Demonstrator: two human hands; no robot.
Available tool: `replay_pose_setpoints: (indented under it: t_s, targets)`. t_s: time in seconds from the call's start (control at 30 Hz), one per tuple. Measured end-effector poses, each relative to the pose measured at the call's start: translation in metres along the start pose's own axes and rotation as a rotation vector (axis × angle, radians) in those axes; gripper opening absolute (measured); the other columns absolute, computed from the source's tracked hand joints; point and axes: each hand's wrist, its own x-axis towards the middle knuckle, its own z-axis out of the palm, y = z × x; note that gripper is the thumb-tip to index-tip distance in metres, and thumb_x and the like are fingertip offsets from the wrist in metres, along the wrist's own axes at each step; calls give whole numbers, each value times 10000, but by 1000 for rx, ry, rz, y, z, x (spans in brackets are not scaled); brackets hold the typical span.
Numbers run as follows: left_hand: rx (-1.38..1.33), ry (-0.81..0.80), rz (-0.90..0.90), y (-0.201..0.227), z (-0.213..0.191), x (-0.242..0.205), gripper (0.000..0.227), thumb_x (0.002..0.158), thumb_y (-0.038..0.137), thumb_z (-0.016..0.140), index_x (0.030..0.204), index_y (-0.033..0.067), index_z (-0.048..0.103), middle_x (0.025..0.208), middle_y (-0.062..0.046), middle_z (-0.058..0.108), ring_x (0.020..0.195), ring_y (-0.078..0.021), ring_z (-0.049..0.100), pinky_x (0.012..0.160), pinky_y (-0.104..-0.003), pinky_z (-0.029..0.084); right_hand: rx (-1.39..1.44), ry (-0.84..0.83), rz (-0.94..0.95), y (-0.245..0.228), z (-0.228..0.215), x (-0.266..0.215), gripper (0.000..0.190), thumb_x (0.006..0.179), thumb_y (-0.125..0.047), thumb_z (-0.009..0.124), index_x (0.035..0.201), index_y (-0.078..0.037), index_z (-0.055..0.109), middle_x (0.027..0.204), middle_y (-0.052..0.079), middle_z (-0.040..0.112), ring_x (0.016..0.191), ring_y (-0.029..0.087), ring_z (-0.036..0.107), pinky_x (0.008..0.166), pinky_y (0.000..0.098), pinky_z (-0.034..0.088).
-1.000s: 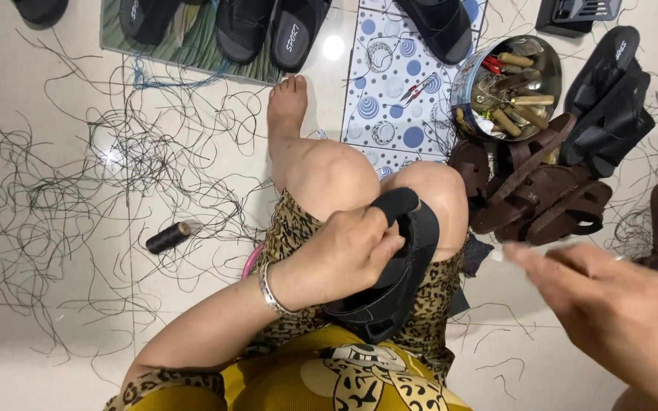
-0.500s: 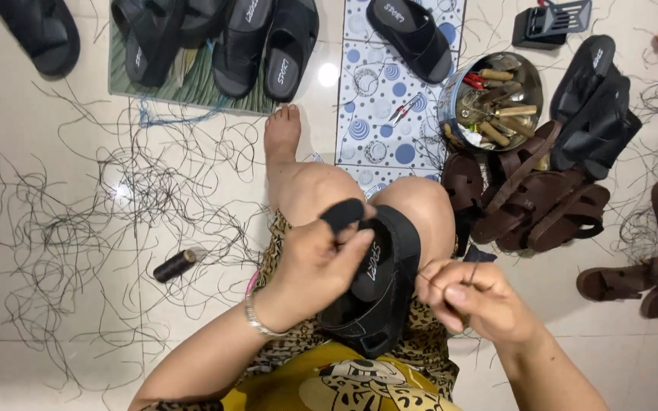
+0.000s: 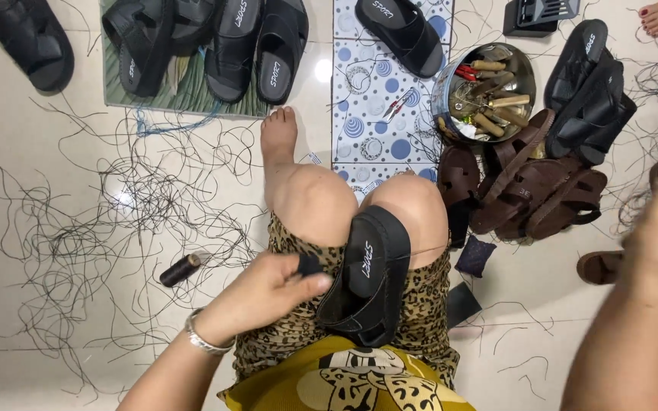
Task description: Hand-sewing the strap of a black sandal using a sewing hook and thread while sitting on the floor.
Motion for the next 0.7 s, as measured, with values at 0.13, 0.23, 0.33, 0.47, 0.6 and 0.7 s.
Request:
replay_pose_setpoints:
  t_s: [0.13, 0.23, 0.33, 0.47, 0.6, 0.7]
  targets:
    - [-28, -182, 92, 8, 1, 4, 293, 958, 267, 707, 768, 70, 603, 746, -6, 581, 653, -110, 522, 621, -267, 477, -40, -112, -109, -75, 22, -35, 175, 1156, 11, 564, 1318, 19, 629, 1030, 88, 610, 759, 117, 531, 634, 220, 416]
    - [-374, -179, 539, 42, 4, 31, 223, 1042, 305, 579, 1078, 131, 714, 1146, -30, 689, 1074, -128, 631, 1018, -303, 512, 52, -552, -366, -158, 68, -89, 431, 917, 88, 649, 1345, 58, 608, 1147, 186, 717, 858, 204, 676, 689, 276, 545]
    - [-677, -187, 771, 52, -10, 39, 288, 1124, 360, 534, 1209, 138, 697, 1423, -79, 568, 1385, -240, 511, 1266, -449, 417, 48, -912, -274, -194, 79, -108, 417, 822, -138, 754, 1229, -98, 674, 960, 44, 726, 742, 145, 664, 635, 265, 563]
    - [-1118, -139, 673, 39, -39, 38, 374, 1144, 314, 498, 1237, 38, 734, 1128, -133, 748, 1065, -263, 715, 1206, -547, 407, 281, -972, -92, -183, 79, -113, 118, 848, -40, 708, 920, -16, 799, 926, 48, 738, 708, 107, 640, 609, 208, 514]
    - [-1160, 56, 489, 8, -46, 60, 518, 1072, 371, 415, 767, 39, 672, 535, 29, 306, 431, -123, 363, 461, -346, 460, 1004, -920, 30, -174, 112, -124, 442, 1064, -251, 484, 793, 10, 715, 1085, 281, 741, 511, 147, 679, 329, 208, 509]
    - [-993, 332, 498, -5, -41, 68, 475, 1072, 231, 490, 682, -32, 561, 521, 39, 181, 388, -89, 197, 379, -241, 241, 1039, -829, 56, -154, 124, -122, 526, 1071, -294, 464, 584, -110, 535, 398, -6, 544, 331, 116, 429, 350, 223, 373]
